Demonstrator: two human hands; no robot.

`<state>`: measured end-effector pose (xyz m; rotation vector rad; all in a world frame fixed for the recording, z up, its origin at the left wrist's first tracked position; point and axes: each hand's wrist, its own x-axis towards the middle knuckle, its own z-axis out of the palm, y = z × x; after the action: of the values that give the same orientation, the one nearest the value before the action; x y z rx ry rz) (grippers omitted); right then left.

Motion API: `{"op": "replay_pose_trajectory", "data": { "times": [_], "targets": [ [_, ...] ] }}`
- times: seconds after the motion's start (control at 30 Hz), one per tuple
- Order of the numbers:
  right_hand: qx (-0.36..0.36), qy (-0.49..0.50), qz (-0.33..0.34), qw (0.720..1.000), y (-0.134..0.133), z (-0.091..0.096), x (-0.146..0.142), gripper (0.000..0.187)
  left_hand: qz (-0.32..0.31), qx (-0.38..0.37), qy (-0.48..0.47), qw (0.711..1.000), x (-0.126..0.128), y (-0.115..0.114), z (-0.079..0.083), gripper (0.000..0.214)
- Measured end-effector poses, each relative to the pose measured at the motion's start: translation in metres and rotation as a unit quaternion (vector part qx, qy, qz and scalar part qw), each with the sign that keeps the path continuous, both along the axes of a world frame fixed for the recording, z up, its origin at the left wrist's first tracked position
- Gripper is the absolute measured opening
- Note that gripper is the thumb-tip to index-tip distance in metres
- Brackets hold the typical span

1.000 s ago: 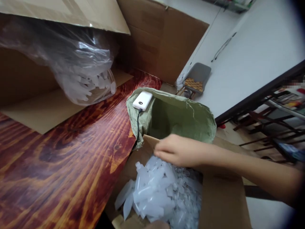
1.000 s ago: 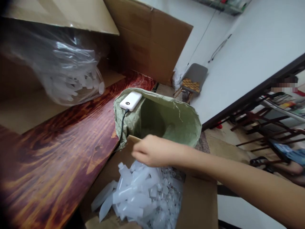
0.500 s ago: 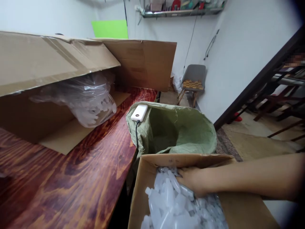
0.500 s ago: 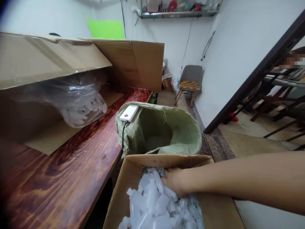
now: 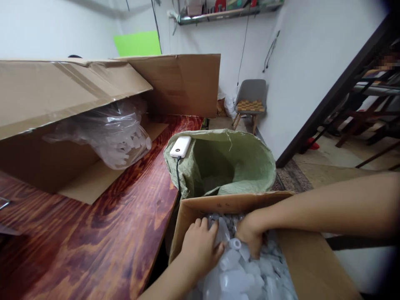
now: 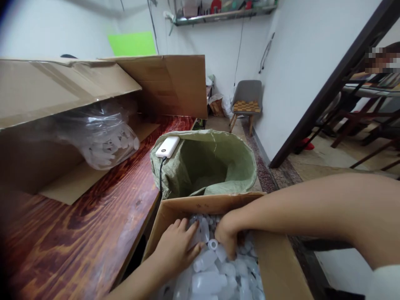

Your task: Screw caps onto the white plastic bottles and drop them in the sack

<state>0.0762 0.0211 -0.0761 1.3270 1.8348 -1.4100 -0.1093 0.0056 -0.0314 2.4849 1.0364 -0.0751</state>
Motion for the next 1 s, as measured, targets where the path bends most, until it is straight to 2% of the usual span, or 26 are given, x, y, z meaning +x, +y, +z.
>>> {"op": "replay_pose_trajectory", "data": {
  "times": [0.1,0.17,0.33,0.47,0.63,0.73,0.8,0.93,1.0],
  "targets": [
    [-0.135,-0.107,0.081,0.982,0.003,0.014,-0.003,0.015,-0.019,-0.011,0.004,1.000,-0.006,0.006,-0.004,0.037],
    [-0.185,-0.115,0.096,0.971,0.007,0.028,-0.006,0.017,-0.016,-0.024,-0.001,1.000,-0.008,0.006,-0.002,0.032],
    [-0.312,-0.024,0.062,0.948,0.013,0.058,-0.013,0.024,0.024,-0.088,-0.054,0.994,-0.011,0.010,0.003,0.028],
    [-0.365,0.077,0.002,0.928,0.012,0.071,-0.012,0.016,0.077,-0.133,-0.160,0.975,-0.012,0.013,0.000,0.032],
    [-0.300,0.148,-0.062,0.941,0.015,0.083,-0.012,0.021,0.166,-0.170,-0.301,0.923,-0.010,0.019,-0.002,0.043],
    [-0.222,0.157,-0.090,0.958,0.019,0.097,-0.015,0.029,0.238,-0.204,-0.359,0.879,-0.009,0.023,0.001,0.041],
    [-0.172,0.180,-0.105,0.963,0.023,0.110,-0.017,0.027,0.281,-0.230,-0.396,0.844,-0.009,0.024,0.003,0.038],
    [-0.038,0.260,-0.182,0.948,0.030,0.135,-0.019,0.015,0.355,-0.266,-0.456,0.771,-0.009,0.025,0.008,0.026],
    [0.051,0.279,-0.239,0.929,0.032,0.141,-0.019,0.011,0.382,-0.279,-0.474,0.743,-0.008,0.025,0.012,0.034]
  ]
}}
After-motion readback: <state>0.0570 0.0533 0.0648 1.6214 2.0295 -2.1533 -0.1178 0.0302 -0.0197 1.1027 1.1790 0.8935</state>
